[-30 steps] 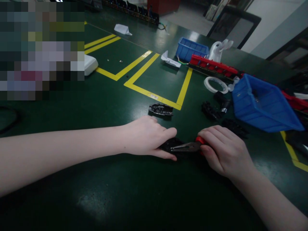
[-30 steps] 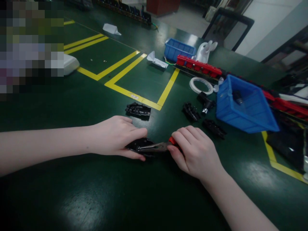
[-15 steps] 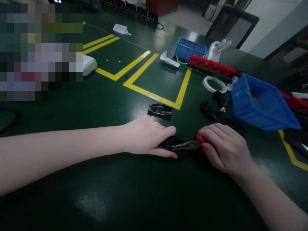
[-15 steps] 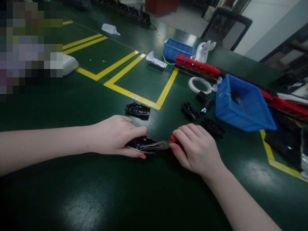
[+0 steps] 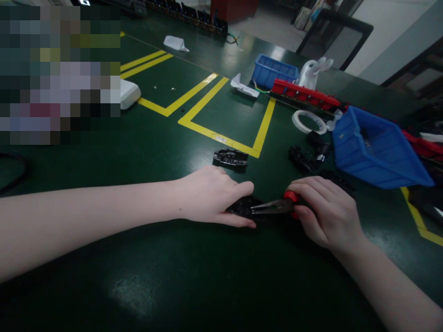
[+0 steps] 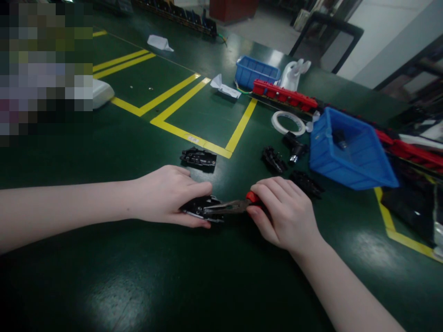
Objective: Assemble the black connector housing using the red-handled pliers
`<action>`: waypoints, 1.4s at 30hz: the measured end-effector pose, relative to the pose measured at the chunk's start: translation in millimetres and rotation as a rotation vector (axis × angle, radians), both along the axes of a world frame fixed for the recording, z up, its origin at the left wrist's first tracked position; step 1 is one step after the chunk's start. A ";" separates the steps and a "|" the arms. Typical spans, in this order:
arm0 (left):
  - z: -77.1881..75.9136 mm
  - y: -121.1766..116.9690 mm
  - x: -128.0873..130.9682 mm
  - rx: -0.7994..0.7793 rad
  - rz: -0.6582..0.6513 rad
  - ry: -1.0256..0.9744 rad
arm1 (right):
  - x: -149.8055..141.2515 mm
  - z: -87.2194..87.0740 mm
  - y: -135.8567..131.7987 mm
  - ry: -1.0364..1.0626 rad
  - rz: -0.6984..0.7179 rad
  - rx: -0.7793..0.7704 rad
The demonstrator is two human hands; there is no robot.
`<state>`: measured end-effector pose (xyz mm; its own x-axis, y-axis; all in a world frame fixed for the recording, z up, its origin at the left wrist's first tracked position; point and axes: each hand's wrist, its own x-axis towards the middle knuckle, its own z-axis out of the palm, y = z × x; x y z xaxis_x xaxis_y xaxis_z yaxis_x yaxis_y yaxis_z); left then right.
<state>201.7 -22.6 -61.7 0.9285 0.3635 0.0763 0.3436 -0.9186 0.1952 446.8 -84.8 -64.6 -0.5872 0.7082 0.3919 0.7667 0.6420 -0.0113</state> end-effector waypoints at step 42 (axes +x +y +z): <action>-3.4 -2.7 0.3 0.063 0.031 -0.032 | -0.4 0.4 -1.1 0.001 -0.032 -0.019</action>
<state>202.0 -25.3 -65.1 0.9136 0.3855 0.1296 0.3665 -0.9185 0.1484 446.4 -85.9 -64.2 -0.5642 0.7339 0.3782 0.7866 0.6171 -0.0240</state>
